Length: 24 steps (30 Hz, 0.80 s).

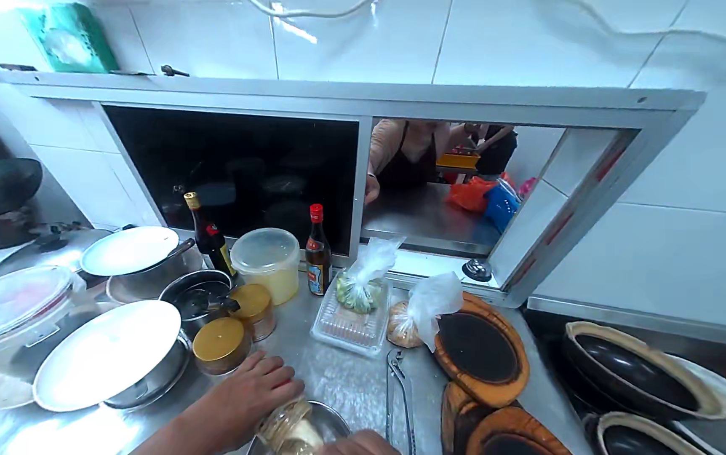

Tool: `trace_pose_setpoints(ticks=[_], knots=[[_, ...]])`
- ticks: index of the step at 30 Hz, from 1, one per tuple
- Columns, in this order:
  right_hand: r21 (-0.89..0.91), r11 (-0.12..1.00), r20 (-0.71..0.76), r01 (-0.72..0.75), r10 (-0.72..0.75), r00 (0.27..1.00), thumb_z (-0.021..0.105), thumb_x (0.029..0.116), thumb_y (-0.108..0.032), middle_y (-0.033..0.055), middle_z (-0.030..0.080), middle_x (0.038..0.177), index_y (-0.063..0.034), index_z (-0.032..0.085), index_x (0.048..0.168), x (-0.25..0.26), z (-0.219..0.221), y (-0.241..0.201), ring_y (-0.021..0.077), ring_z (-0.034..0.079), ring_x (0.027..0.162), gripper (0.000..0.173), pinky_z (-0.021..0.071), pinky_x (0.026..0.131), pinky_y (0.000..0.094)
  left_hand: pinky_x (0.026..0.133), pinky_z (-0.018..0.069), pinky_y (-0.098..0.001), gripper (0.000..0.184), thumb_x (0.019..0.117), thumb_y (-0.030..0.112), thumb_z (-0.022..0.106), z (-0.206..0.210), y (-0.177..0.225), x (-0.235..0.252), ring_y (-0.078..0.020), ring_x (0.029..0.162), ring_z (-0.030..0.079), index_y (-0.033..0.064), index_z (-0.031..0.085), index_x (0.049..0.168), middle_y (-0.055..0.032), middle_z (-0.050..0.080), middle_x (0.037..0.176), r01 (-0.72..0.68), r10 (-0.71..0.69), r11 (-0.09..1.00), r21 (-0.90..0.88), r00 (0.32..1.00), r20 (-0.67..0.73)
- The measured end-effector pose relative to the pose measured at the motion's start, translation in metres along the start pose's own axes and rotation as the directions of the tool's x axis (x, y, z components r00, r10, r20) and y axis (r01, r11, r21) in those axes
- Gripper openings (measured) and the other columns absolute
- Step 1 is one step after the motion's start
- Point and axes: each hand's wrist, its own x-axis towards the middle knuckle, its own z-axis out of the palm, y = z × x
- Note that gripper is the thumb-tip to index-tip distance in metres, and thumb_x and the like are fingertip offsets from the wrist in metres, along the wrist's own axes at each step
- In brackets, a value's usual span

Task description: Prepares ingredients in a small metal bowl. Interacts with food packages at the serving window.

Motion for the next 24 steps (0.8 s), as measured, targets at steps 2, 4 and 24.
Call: trace_pose_setpoints(ticks=[2, 4, 24], knots=[[-0.029, 0.999, -0.029, 0.033, -0.034, 0.999, 0.060, 0.0995, -0.005, 0.0060, 0.076, 0.097, -0.0067, 0.075, 0.113, 0.003, 0.018, 0.010, 0.0189, 0.070, 0.087, 0.020, 0.0572, 0.084, 0.0292, 0.108, 0.0414, -0.0649, 0.076, 0.0666, 0.004, 0.087, -0.001, 0.002, 0.001, -0.0389, 0.129, 0.056, 0.0205, 0.057, 0.135, -0.0104, 0.063, 0.131, -0.001, 0.001, 1.000, -0.019, 1.000, -0.006], [-0.032, 0.999, -0.027, 0.013, -0.013, 1.000, 0.062, 0.0983, -0.005, 0.0048, 0.076, 0.095, -0.0077, 0.076, 0.112, -0.008, 0.024, 0.013, 0.0174, 0.070, 0.086, 0.020, 0.0570, 0.083, 0.0279, 0.109, 0.0403, -0.0646, 0.075, 0.0680, 0.004, 0.086, -0.004, 0.003, 0.002, -0.0384, 0.130, 0.055, 0.0206, 0.056, 0.135, -0.0103, 0.063, 0.131, -0.002, 0.002, 1.000, -0.020, 1.000, 0.002], [-0.003, 0.998, 0.008, 0.059, -0.059, 0.998, 0.057, 0.0994, -0.004, 0.0072, 0.076, 0.103, -0.0075, 0.073, 0.117, 0.000, 0.021, 0.005, 0.0186, 0.070, 0.089, 0.024, 0.0584, 0.082, 0.0292, 0.114, 0.0386, -0.0571, 0.085, 0.0575, 0.009, 0.094, 0.000, 0.000, -0.018, -0.0322, 0.131, 0.054, 0.0209, 0.061, 0.135, -0.0069, 0.063, 0.131, 0.056, -0.056, 0.998, -0.034, 0.998, -0.023]])
